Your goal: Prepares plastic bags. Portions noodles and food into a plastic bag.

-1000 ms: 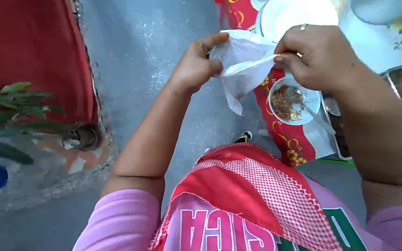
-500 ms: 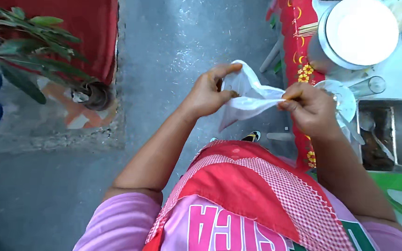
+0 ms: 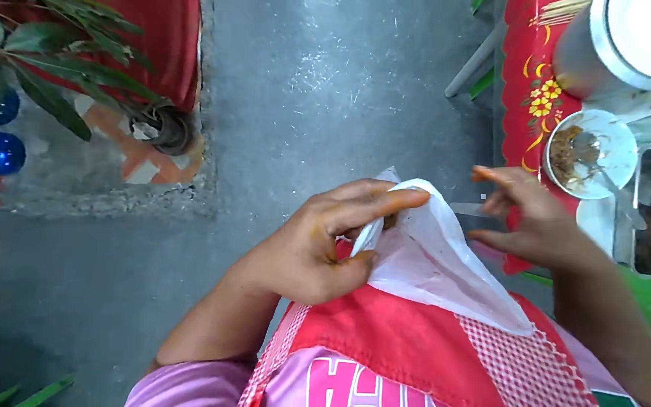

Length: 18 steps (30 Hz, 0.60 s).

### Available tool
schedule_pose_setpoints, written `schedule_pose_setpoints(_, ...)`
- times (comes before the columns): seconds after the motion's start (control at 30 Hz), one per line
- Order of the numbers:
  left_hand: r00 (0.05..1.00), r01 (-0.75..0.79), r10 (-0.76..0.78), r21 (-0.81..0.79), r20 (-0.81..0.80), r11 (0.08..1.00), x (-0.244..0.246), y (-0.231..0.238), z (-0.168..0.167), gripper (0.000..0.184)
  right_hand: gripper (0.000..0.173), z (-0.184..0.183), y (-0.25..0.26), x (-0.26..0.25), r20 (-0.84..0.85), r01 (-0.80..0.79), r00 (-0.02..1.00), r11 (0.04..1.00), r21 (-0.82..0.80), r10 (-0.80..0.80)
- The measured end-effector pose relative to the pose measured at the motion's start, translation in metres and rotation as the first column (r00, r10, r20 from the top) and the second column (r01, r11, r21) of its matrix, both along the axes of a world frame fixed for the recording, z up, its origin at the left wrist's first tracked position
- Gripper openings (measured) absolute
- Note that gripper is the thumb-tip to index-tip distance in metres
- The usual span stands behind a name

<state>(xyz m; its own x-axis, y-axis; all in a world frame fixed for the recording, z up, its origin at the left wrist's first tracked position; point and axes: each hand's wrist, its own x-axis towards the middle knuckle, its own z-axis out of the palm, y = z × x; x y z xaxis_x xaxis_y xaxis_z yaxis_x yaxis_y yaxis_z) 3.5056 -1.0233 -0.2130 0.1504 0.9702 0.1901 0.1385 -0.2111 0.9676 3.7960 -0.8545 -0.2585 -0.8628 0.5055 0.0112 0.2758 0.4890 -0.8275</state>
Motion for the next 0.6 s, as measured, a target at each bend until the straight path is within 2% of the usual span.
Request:
schedule_pose_setpoints(0.03,0.999,0.009,-0.009,-0.001,-0.035,1.000,0.001,0.002,0.001,0.058,0.088,-0.004,-0.007,-0.018,0.055,-0.038,0.998,0.999,-0.032,0.040)
schedule_pose_setpoints(0.07,0.997,0.021,-0.022,-0.008,-0.075,1.000,0.002,0.004,0.002,0.059,0.087,-0.004,-0.017,-0.036,0.050,-0.077,0.995,0.994,-0.084,0.082)
schedule_pose_setpoints(0.13,0.986,0.055,-0.059,-0.028,-0.155,0.998,0.005,0.011,0.006,0.061,0.063,-0.011,-0.035,-0.067,-0.084,-0.162,0.986,0.959,-0.233,0.147)
schedule_pose_setpoints(0.17,0.976,0.067,-0.073,-0.038,-0.207,0.997,0.007,0.016,0.009,0.061,0.055,-0.027,-0.042,-0.082,-0.214,-0.190,0.970,0.913,-0.362,0.117)
schedule_pose_setpoints(0.2,0.964,0.065,-0.074,-0.046,-0.255,0.997,0.009,0.020,0.011,0.060,0.049,-0.042,-0.048,-0.094,-0.317,-0.188,0.947,0.886,-0.424,0.050)
schedule_pose_setpoints(0.23,0.959,0.052,-0.064,-0.051,-0.275,0.997,0.011,0.025,0.015,0.057,0.033,-0.053,-0.053,-0.103,-0.349,-0.131,0.937,0.911,-0.391,-0.015)
schedule_pose_setpoints(0.27,0.963,0.040,-0.050,-0.044,-0.263,0.998,0.010,0.029,0.018,0.051,0.023,-0.045,-0.055,-0.107,-0.321,-0.084,0.947,0.942,-0.324,-0.026)
schedule_pose_setpoints(0.37,0.998,0.025,-0.021,0.065,-0.055,0.998,-0.009,0.042,0.022,0.042,0.025,0.002,-0.034,-0.114,-0.334,-0.075,0.942,0.994,-0.082,0.043)
schedule_pose_setpoints(0.4,0.999,0.031,-0.035,0.119,0.026,0.992,-0.020,0.047,0.020,0.047,0.025,0.015,-0.026,-0.116,-0.329,-0.058,0.943,0.997,-0.045,0.040)
schedule_pose_setpoints(0.47,0.998,0.051,-0.058,0.153,0.036,0.987,-0.045,0.057,0.008,0.078,0.025,0.042,-0.012,-0.119,-0.324,-0.033,0.946,0.999,-0.017,0.025)
schedule_pose_setpoints(0.53,0.998,0.052,-0.052,-0.009,-0.026,0.999,-0.059,0.062,-0.012,0.105,0.022,0.071,-0.003,-0.124,-0.356,-0.043,0.934,0.999,-0.007,0.038)
schedule_pose_setpoints(0.57,0.996,0.080,-0.083,-0.103,-0.017,0.991,-0.061,0.065,-0.025,0.114,0.018,0.085,0.000,-0.128,-0.376,-0.048,0.925,0.999,0.002,0.045)
schedule_pose_setpoints(0.6,0.987,0.159,-0.154,-0.171,0.040,0.972,-0.062,0.069,-0.036,0.115,0.015,0.098,0.002,-0.132,-0.388,-0.044,0.921,0.999,-0.003,0.040)
